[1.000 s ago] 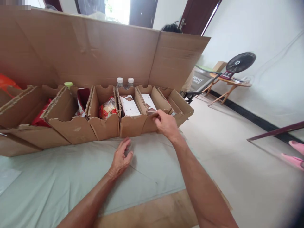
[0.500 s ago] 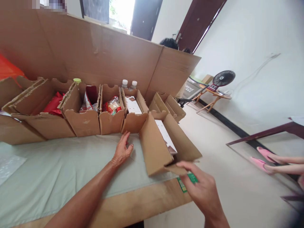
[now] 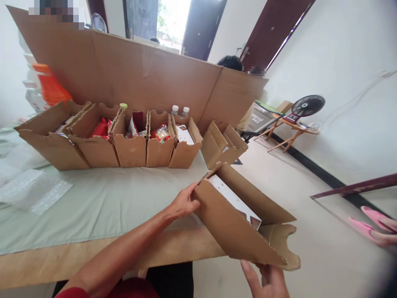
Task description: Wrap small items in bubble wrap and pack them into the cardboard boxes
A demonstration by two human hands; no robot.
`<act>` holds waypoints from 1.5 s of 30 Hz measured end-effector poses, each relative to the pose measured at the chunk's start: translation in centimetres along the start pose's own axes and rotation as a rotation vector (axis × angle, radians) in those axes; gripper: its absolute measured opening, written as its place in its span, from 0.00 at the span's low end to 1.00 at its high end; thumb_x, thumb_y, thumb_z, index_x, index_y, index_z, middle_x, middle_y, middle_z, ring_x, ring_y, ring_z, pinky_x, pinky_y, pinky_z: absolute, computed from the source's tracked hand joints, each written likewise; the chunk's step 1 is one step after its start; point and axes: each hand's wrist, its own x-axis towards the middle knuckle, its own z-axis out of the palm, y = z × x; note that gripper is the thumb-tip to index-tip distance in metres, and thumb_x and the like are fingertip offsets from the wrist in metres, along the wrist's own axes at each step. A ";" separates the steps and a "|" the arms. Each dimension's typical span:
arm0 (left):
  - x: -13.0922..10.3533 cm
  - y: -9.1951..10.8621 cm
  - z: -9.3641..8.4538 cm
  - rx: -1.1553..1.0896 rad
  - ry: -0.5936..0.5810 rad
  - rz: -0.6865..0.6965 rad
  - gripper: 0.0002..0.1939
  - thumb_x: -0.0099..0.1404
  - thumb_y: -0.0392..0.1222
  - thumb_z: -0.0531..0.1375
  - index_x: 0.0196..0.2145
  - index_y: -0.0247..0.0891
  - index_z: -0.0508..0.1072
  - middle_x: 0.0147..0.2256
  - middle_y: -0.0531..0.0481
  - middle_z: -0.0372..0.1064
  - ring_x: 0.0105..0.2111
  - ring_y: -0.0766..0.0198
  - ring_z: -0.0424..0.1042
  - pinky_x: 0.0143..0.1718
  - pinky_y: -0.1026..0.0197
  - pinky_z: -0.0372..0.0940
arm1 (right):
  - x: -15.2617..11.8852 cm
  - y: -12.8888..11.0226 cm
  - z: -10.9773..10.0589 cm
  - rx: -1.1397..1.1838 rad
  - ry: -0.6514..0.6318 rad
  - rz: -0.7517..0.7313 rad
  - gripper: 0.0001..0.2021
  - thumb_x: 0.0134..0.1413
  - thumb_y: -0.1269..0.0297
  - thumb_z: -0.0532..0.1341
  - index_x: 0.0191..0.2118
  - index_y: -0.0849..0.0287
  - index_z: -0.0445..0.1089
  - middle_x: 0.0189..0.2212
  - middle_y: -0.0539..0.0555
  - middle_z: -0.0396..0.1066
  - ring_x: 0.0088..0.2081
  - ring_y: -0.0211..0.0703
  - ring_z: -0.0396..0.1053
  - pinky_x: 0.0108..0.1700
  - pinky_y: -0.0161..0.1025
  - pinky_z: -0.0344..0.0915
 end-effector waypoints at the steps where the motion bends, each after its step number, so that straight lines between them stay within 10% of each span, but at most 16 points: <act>1: -1.1 0.1 -0.2 0.003 0.035 -0.003 0.38 0.51 0.32 0.57 0.61 0.35 0.68 0.54 0.45 0.75 0.52 0.52 0.72 0.52 0.55 0.68 | 0.3 -1.0 1.0 0.002 0.005 -0.025 0.33 0.50 0.44 0.68 0.57 0.57 0.67 0.51 0.62 0.75 0.53 0.63 0.73 0.52 0.53 0.71; 8: -8.2 1.0 -6.2 0.175 0.516 -0.036 0.21 0.61 0.40 0.58 0.51 0.35 0.72 0.43 0.46 0.76 0.45 0.55 0.74 0.45 0.58 0.69 | 5.1 -7.9 9.2 0.135 -0.191 -0.286 0.22 0.52 0.49 0.67 0.47 0.58 0.72 0.45 0.61 0.77 0.51 0.58 0.73 0.55 0.54 0.68; 16: -8.2 0.5 -12.9 0.402 0.748 -0.029 0.28 0.64 0.42 0.58 0.61 0.37 0.65 0.54 0.40 0.72 0.53 0.51 0.72 0.53 0.49 0.67 | 9.6 -11.3 19.8 0.199 -0.479 -0.327 0.25 0.51 0.49 0.61 0.51 0.60 0.70 0.43 0.61 0.77 0.42 0.53 0.74 0.45 0.50 0.72; 22: -9.6 -2.2 -13.5 0.416 0.693 -0.079 0.36 0.61 0.39 0.60 0.67 0.37 0.59 0.63 0.38 0.66 0.61 0.50 0.67 0.63 0.45 0.61 | 4.9 -5.1 19.3 0.036 -0.398 -0.248 0.33 0.53 0.43 0.60 0.57 0.62 0.70 0.55 0.67 0.73 0.56 0.62 0.72 0.59 0.59 0.65; 27: -14.2 -1.7 -13.3 0.447 0.600 -0.104 0.30 0.59 0.37 0.62 0.60 0.40 0.70 0.59 0.40 0.71 0.59 0.50 0.70 0.63 0.46 0.63 | 1.0 -3.7 17.3 -0.015 -0.407 -0.359 0.21 0.61 0.48 0.59 0.49 0.58 0.77 0.53 0.62 0.76 0.56 0.59 0.73 0.61 0.54 0.66; 33: -21.1 0.0 -11.1 0.514 0.390 -0.062 0.24 0.59 0.32 0.59 0.54 0.38 0.76 0.61 0.37 0.69 0.60 0.49 0.69 0.62 0.47 0.63 | -2.4 -11.4 22.5 0.081 -0.737 -0.633 0.14 0.65 0.56 0.58 0.45 0.54 0.79 0.48 0.57 0.79 0.49 0.53 0.77 0.54 0.50 0.72; 39: -23.4 -1.2 -10.8 0.325 0.388 0.212 0.22 0.54 0.33 0.62 0.48 0.37 0.78 0.47 0.40 0.79 0.47 0.53 0.78 0.50 0.56 0.70 | -7.1 -23.6 35.2 0.096 -1.233 -0.783 0.12 0.57 0.66 0.61 0.45 0.54 0.80 0.56 0.58 0.75 0.58 0.53 0.70 0.63 0.52 0.63; 45: -23.0 -3.5 -11.3 0.278 0.412 0.194 0.21 0.51 0.37 0.66 0.45 0.37 0.78 0.41 0.41 0.80 0.41 0.54 0.78 0.45 0.57 0.71 | -12.5 -30.7 47.1 0.051 -1.302 -0.714 0.09 0.47 0.69 0.66 0.37 0.55 0.80 0.55 0.58 0.73 0.61 0.58 0.65 0.63 0.56 0.59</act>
